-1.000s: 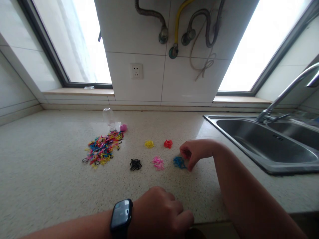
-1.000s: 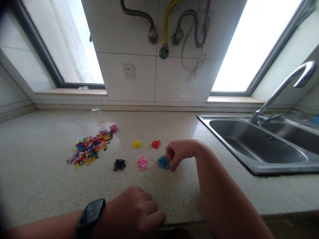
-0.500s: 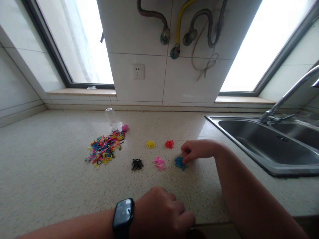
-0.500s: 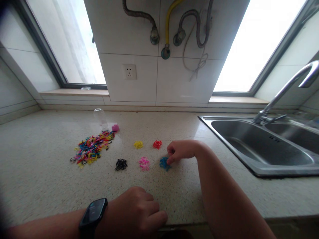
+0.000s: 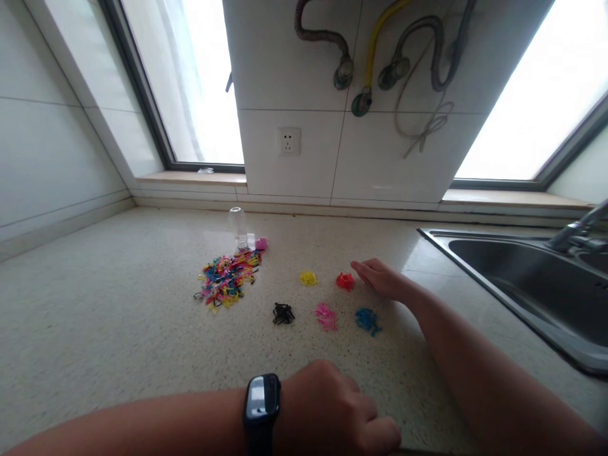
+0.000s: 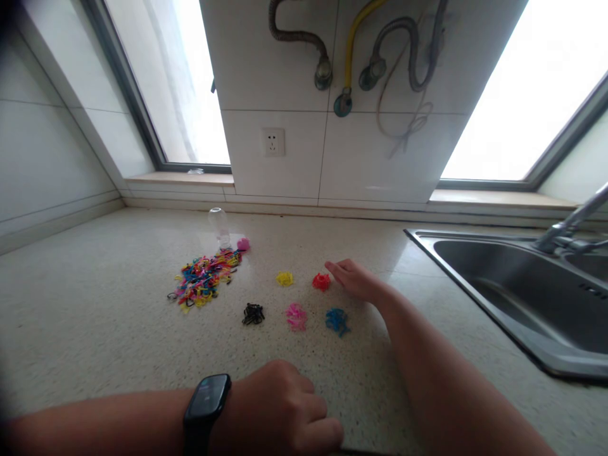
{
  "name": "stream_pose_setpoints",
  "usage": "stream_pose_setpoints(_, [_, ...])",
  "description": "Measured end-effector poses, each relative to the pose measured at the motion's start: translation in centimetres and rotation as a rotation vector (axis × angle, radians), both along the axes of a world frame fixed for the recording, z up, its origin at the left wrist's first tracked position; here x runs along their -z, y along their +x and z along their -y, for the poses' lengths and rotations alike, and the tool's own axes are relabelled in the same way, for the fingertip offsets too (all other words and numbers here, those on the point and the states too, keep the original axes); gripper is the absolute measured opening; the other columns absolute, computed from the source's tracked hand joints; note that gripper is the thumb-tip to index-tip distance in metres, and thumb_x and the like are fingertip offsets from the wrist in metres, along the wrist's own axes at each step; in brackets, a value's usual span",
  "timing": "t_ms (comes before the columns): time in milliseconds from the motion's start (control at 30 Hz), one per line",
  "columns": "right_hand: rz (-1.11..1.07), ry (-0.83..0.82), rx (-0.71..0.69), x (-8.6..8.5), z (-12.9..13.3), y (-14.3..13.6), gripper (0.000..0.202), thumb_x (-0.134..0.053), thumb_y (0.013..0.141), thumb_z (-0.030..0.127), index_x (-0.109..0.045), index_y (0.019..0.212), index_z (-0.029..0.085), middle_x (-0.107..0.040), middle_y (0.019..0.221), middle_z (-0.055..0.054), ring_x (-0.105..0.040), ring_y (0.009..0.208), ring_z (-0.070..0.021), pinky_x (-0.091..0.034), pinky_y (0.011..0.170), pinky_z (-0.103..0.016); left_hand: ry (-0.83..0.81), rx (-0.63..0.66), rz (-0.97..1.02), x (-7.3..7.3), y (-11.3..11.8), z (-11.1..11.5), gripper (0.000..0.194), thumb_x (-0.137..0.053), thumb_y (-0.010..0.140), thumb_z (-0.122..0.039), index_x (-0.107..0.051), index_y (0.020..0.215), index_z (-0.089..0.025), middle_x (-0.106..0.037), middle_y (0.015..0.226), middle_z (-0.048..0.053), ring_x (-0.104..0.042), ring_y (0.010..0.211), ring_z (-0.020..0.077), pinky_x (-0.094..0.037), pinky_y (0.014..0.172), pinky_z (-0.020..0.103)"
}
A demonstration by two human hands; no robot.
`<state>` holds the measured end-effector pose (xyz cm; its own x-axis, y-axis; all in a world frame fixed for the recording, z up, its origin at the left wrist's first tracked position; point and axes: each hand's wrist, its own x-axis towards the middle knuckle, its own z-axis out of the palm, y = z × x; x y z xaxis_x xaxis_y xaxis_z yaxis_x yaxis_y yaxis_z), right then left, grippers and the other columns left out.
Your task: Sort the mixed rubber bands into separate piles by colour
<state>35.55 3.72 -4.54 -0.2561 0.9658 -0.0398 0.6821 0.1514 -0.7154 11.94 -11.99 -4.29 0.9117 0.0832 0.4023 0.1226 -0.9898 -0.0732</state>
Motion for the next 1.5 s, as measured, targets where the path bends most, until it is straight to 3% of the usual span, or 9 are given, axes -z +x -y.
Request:
stream_pose_setpoints(200, [-0.037, 0.006, -0.007, -0.3, -0.3, 0.1, 0.061, -0.034, 0.087, 0.074, -0.034, 0.053, 0.022, -0.027, 0.048, 0.006, -0.024, 0.047, -0.0097, -0.024, 0.05, -0.028, -0.106, 0.025, -0.08, -1.1, -0.7, -0.3, 0.012, -0.052, 0.096, -0.028, -0.054, 0.087, -0.02, -0.057, 0.063, -0.006, -0.052, 0.053, 0.0108, -0.026, 0.04, 0.028])
stream_pose_setpoints(367, [-0.044, -0.016, -0.021, -0.6, -0.4, 0.2, 0.062, -0.033, 0.087, 0.073, -0.033, 0.052, 0.023, -0.026, 0.046, 0.007, -0.024, 0.046, -0.0097, -0.025, 0.05, -0.029, -0.265, -0.022, -0.102, -3.6, -1.9, -2.6, 0.014, -0.06, 0.086, -0.029, -0.063, 0.098, -0.024, -0.069, 0.079, -0.005, -0.063, 0.068, 0.0122, -0.036, 0.05, 0.026])
stream_pose_setpoints(500, [-0.059, -0.02, -0.028, -0.5, -0.6, 0.5, 0.062, -0.032, 0.088, 0.073, -0.034, 0.053, 0.022, -0.027, 0.047, 0.007, -0.024, 0.047, -0.0097, -0.026, 0.051, -0.028, -0.287, -0.203, -0.087, -6.1, -4.0, -6.3, 0.016, -0.055, 0.089, -0.024, -0.067, 0.099, -0.023, -0.07, 0.083, -0.002, -0.064, 0.074, 0.0114, -0.042, 0.064, 0.024])
stream_pose_setpoints(633, [-0.056, -0.052, -0.022, -0.4, -0.7, 0.6, 0.062, -0.033, 0.087, 0.075, -0.034, 0.054, 0.022, -0.027, 0.046, 0.007, -0.023, 0.046, -0.0095, -0.024, 0.049, -0.028, -0.327, -0.507, -0.081, -7.5, -7.6, -10.9, 0.021, -0.053, 0.092, -0.031, -0.068, 0.105, -0.024, -0.068, 0.077, -0.002, -0.06, 0.069, 0.0104, -0.04, 0.065, 0.023])
stream_pose_setpoints(800, [-0.048, -0.074, -0.017, -0.6, -0.7, 0.6, 0.063, -0.034, 0.085, 0.078, -0.034, 0.054, 0.022, -0.027, 0.047, 0.007, -0.023, 0.046, -0.0094, -0.023, 0.048, -0.027, -0.266, -0.799, -0.01, -6.8, -12.8, -15.8, 0.028, -0.048, 0.094, -0.035, -0.068, 0.097, -0.017, -0.066, 0.075, 0.004, -0.055, 0.062, 0.0118, -0.036, 0.06, 0.025])
stream_pose_setpoints(967, [-0.033, -0.091, 0.003, -0.6, -0.7, 0.7, 0.064, -0.035, 0.084, 0.08, -0.034, 0.055, 0.022, -0.027, 0.048, 0.007, -0.023, 0.046, -0.0092, -0.023, 0.047, -0.027, -0.21, -0.984, -0.028, -5.0, -16.1, -18.0, 0.032, -0.051, 0.09, -0.041, -0.068, 0.08, -0.017, -0.065, 0.071, 0.006, -0.054, 0.061, 0.0134, -0.035, 0.061, 0.025])
stream_pose_setpoints(1167, [-0.021, -0.102, 0.001, -1.0, -0.5, 0.5, 0.063, -0.035, 0.083, 0.079, -0.033, 0.055, 0.023, -0.026, 0.048, 0.007, -0.023, 0.046, -0.0093, -0.023, 0.047, -0.027, -0.244, -0.986, -0.096, -3.7, -17.2, -19.1, 0.029, -0.053, 0.088, -0.043, -0.074, 0.1, -0.025, -0.07, 0.083, 0.004, -0.059, 0.068, 0.0149, -0.037, 0.061, 0.025])
stream_pose_setpoints(1500, [-0.014, -0.104, 0.0, -1.2, -0.4, 0.4, 0.064, -0.036, 0.082, 0.08, -0.033, 0.055, 0.023, -0.027, 0.048, 0.007, -0.023, 0.047, -0.0098, -0.023, 0.048, -0.028, -0.253, -0.973, -0.15, -3.9, -17.8, -19.4, 0.028, -0.056, 0.086, -0.037, -0.076, 0.104, -0.028, -0.071, 0.079, 0.004, -0.056, 0.063, 0.0134, -0.036, 0.06, 0.024])
